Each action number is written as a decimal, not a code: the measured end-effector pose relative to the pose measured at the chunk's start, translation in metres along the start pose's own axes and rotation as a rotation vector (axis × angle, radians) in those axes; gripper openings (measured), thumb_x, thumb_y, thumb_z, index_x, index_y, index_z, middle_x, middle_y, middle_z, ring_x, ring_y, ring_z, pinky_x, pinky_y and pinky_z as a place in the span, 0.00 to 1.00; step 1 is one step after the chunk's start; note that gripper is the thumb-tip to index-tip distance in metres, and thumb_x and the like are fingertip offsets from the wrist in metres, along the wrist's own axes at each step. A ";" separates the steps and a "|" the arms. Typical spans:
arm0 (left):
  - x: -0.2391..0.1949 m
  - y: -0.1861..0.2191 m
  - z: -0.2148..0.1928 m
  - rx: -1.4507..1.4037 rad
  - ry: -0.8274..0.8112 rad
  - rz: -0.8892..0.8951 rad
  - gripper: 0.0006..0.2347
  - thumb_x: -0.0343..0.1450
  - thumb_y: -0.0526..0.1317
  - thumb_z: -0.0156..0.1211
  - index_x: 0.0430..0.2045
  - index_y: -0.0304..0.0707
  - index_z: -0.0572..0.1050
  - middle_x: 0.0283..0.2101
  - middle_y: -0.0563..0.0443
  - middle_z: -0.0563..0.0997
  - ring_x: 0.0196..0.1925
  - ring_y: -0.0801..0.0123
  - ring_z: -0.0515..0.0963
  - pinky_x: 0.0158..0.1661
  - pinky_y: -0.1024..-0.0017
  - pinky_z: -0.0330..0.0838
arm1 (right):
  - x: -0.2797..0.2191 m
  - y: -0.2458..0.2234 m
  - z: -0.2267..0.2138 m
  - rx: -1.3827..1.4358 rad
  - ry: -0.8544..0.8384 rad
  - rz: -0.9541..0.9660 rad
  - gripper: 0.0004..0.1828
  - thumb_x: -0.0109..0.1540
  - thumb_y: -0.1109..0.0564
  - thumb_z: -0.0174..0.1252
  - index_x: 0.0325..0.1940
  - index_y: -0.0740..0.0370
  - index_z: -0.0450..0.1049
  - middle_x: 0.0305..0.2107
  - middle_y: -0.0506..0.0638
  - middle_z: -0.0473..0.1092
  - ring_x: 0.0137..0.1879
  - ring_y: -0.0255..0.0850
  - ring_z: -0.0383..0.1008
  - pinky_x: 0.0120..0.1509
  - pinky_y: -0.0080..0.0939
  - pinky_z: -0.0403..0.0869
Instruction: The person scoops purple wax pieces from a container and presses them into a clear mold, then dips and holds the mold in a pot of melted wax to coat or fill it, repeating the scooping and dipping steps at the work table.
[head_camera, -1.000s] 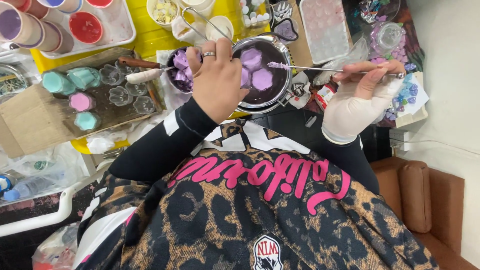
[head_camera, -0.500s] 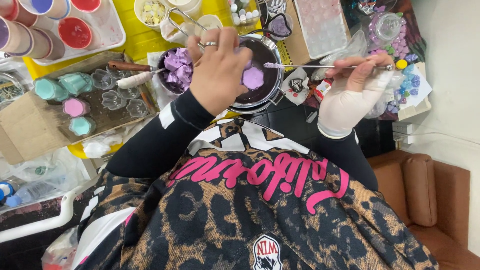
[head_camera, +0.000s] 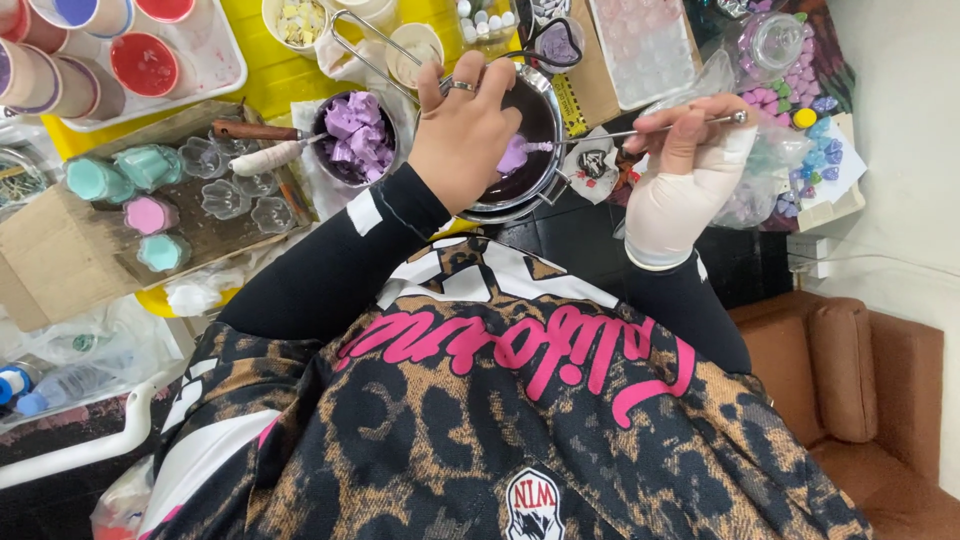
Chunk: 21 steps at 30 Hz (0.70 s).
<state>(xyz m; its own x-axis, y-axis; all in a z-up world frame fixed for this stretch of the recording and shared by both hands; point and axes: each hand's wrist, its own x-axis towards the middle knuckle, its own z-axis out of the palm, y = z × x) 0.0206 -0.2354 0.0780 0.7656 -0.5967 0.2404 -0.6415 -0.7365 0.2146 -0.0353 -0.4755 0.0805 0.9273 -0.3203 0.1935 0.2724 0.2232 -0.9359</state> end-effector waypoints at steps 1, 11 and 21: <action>0.000 0.000 -0.002 -0.001 -0.001 0.001 0.15 0.53 0.39 0.75 0.31 0.44 0.81 0.60 0.48 0.67 0.67 0.48 0.60 0.63 0.40 0.45 | -0.001 -0.002 0.001 -0.001 0.002 0.001 0.10 0.80 0.53 0.53 0.55 0.61 0.62 0.36 0.55 0.72 0.39 0.40 0.73 0.45 0.38 0.74; 0.005 -0.004 -0.025 -0.148 -0.018 0.031 0.17 0.51 0.44 0.78 0.29 0.42 0.80 0.54 0.49 0.66 0.66 0.51 0.59 0.58 0.43 0.49 | 0.003 -0.011 0.002 0.115 0.099 -0.064 0.10 0.77 0.54 0.55 0.55 0.60 0.63 0.35 0.51 0.70 0.37 0.40 0.72 0.40 0.40 0.72; -0.020 -0.009 -0.100 -0.266 0.190 -0.007 0.18 0.59 0.43 0.78 0.41 0.49 0.78 0.54 0.55 0.70 0.65 0.55 0.63 0.56 0.52 0.52 | -0.007 -0.041 0.025 0.124 0.146 -0.236 0.12 0.79 0.50 0.51 0.58 0.60 0.63 0.31 0.57 0.71 0.32 0.41 0.67 0.39 0.38 0.68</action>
<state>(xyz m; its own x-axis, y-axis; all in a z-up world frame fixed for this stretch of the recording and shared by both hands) 0.0062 -0.1850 0.1658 0.7633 -0.5036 0.4047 -0.6456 -0.6167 0.4503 -0.0470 -0.4597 0.1248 0.7905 -0.5034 0.3488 0.5137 0.2350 -0.8252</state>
